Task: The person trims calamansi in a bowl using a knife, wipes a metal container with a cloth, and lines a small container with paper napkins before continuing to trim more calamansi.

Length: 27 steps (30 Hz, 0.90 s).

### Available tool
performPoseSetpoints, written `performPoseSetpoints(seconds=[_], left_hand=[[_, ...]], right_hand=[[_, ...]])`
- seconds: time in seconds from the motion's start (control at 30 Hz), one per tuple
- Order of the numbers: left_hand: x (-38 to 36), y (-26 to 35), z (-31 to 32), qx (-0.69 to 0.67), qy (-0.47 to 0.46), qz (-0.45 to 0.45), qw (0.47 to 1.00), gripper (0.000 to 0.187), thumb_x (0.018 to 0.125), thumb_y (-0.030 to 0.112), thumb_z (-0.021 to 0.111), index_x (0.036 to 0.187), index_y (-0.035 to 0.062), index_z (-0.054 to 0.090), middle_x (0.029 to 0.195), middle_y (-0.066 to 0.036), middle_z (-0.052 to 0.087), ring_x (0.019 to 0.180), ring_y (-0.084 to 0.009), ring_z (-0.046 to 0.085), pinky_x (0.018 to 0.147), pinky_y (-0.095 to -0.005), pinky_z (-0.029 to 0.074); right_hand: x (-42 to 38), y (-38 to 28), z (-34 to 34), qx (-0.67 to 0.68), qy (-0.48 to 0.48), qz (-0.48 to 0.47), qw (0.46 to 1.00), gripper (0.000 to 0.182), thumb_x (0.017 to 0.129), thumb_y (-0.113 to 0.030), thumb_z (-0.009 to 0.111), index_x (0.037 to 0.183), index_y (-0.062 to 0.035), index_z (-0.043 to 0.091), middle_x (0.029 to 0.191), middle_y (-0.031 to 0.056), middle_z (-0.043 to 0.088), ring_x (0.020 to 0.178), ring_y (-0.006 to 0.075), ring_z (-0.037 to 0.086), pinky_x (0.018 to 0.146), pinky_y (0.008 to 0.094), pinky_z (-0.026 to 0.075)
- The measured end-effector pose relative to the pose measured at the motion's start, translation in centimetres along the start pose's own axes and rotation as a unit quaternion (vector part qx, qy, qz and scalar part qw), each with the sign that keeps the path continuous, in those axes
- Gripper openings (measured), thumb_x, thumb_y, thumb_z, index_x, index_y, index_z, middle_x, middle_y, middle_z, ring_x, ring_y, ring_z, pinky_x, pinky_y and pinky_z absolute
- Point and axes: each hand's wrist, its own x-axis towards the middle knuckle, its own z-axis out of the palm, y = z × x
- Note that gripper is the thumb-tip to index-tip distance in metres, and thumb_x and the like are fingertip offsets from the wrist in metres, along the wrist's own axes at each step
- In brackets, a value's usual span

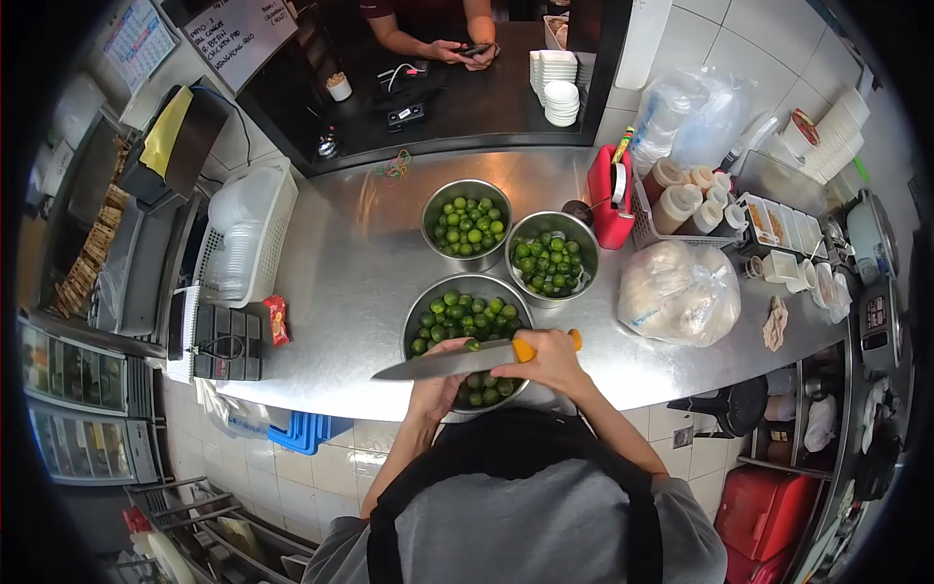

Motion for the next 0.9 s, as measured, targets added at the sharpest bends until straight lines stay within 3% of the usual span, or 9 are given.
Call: performPoseSetpoints(seconds=[0.17, 0.3, 0.37, 0.4, 0.5, 0.57, 0.67, 0.77, 0.9], left_hand=[[2.0, 0.1, 0.2, -0.021, -0.057, -0.045, 0.997, 0.035, 0.087, 0.015, 0.06, 0.116, -0.0028, 0.051, 0.104, -0.01, 0.06, 0.092, -0.0184, 0.061, 0.078, -0.0274, 0.054], [5.3, 1.8, 5.5, 0.084, -0.041, -0.02, 0.995, 0.036, 0.083, 0.007, 0.064, 0.118, -0.0006, 0.053, 0.107, -0.011, 0.06, 0.098, -0.0208, 0.061, 0.081, -0.0293, 0.052], [5.9, 2.9, 7.9, 0.038, -0.106, 0.046, 0.993, 0.038, 0.082, 0.006, 0.064, 0.118, -0.003, 0.052, 0.109, -0.01, 0.06, 0.102, -0.0204, 0.06, 0.08, -0.0293, 0.052], [6.1, 2.5, 7.2, 0.136, -0.113, 0.088, 0.98, 0.037, 0.081, 0.009, 0.066, 0.114, -0.0019, 0.054, 0.107, -0.009, 0.06, 0.1, -0.0212, 0.06, 0.078, -0.0301, 0.051], [5.7, 1.9, 4.5, 0.465, -0.134, 0.136, 0.864, 0.032, 0.076, 0.016, 0.07, 0.103, 0.0022, 0.061, 0.105, -0.007, 0.06, 0.093, -0.0233, 0.062, 0.076, -0.0324, 0.05], [3.6, 2.2, 4.2, 0.706, -0.141, 0.063, 0.691, 0.029, 0.071, 0.02, 0.073, 0.094, 0.0057, 0.065, 0.106, -0.007, 0.058, 0.089, -0.0243, 0.062, 0.076, -0.0336, 0.049], [1.8, -0.4, 3.3, 0.774, -0.093, 0.153, 0.608, 0.027, 0.065, 0.026, 0.076, 0.083, 0.0087, 0.066, 0.094, -0.008, 0.059, 0.078, -0.0271, 0.06, 0.071, -0.0351, 0.048], [1.8, -1.3, 2.6, 0.732, -0.07, 0.219, 0.641, 0.029, 0.065, 0.023, 0.077, 0.084, 0.0063, 0.064, 0.087, -0.007, 0.06, 0.079, -0.0268, 0.062, 0.071, -0.0354, 0.05], [1.7, -1.1, 1.5, 0.423, -0.052, 0.108, 0.898, 0.02, 0.071, 0.006, 0.072, 0.087, 0.0017, 0.06, 0.095, -0.007, 0.063, 0.085, -0.0171, 0.063, 0.073, -0.0285, 0.052]], right_hand=[[-0.6, 1.9, -2.1, -0.045, -0.023, 0.053, 0.997, 0.062, 0.057, -0.064, 0.072, 0.058, -0.004, 0.057, 0.049, 0.0125, 0.053, 0.049, 0.0322, 0.056, 0.051, 0.0392, 0.044], [-0.8, 0.4, -2.0, 0.097, -0.035, 0.094, 0.99, 0.055, 0.065, -0.057, 0.07, 0.06, -0.0037, 0.058, 0.051, 0.0112, 0.053, 0.05, 0.0285, 0.055, 0.051, 0.0363, 0.042], [-0.7, 0.3, -1.9, 0.156, -0.035, 0.11, 0.981, 0.052, 0.069, -0.054, 0.069, 0.061, -0.0036, 0.058, 0.051, 0.0104, 0.051, 0.051, 0.0251, 0.054, 0.052, 0.0347, 0.041], [-0.8, 0.7, -2.0, 0.171, -0.034, 0.118, 0.978, 0.052, 0.071, -0.053, 0.068, 0.062, -0.0031, 0.059, 0.051, 0.0097, 0.051, 0.05, 0.0225, 0.053, 0.051, 0.0337, 0.04], [-1.1, 2.3, -1.9, 0.224, -0.024, 0.137, 0.965, 0.051, 0.075, -0.051, 0.066, 0.064, -0.0019, 0.059, 0.052, 0.0074, 0.052, 0.05, 0.0155, 0.051, 0.05, 0.0312, 0.039], [-1.3, 2.7, -1.9, 0.267, -0.015, 0.151, 0.952, 0.051, 0.077, -0.05, 0.065, 0.066, -0.001, 0.06, 0.052, 0.0057, 0.052, 0.051, 0.0121, 0.049, 0.05, 0.0299, 0.038], [-1.4, 2.6, -0.9, 0.31, -0.008, 0.147, 0.939, 0.051, 0.079, -0.05, 0.063, 0.067, -0.0002, 0.061, 0.055, 0.0049, 0.055, 0.052, 0.0105, 0.049, 0.049, 0.0291, 0.037], [-1.3, 1.3, -1.6, 0.283, -0.063, 0.173, 0.941, 0.051, 0.079, -0.049, 0.063, 0.068, 0.0002, 0.062, 0.056, 0.0064, 0.056, 0.053, 0.011, 0.05, 0.05, 0.0289, 0.038], [-1.2, 1.3, -1.3, 0.217, -0.055, 0.172, 0.959, 0.051, 0.076, -0.05, 0.066, 0.069, 0.0002, 0.062, 0.058, 0.0094, 0.056, 0.052, 0.0179, 0.052, 0.052, 0.0311, 0.04]])
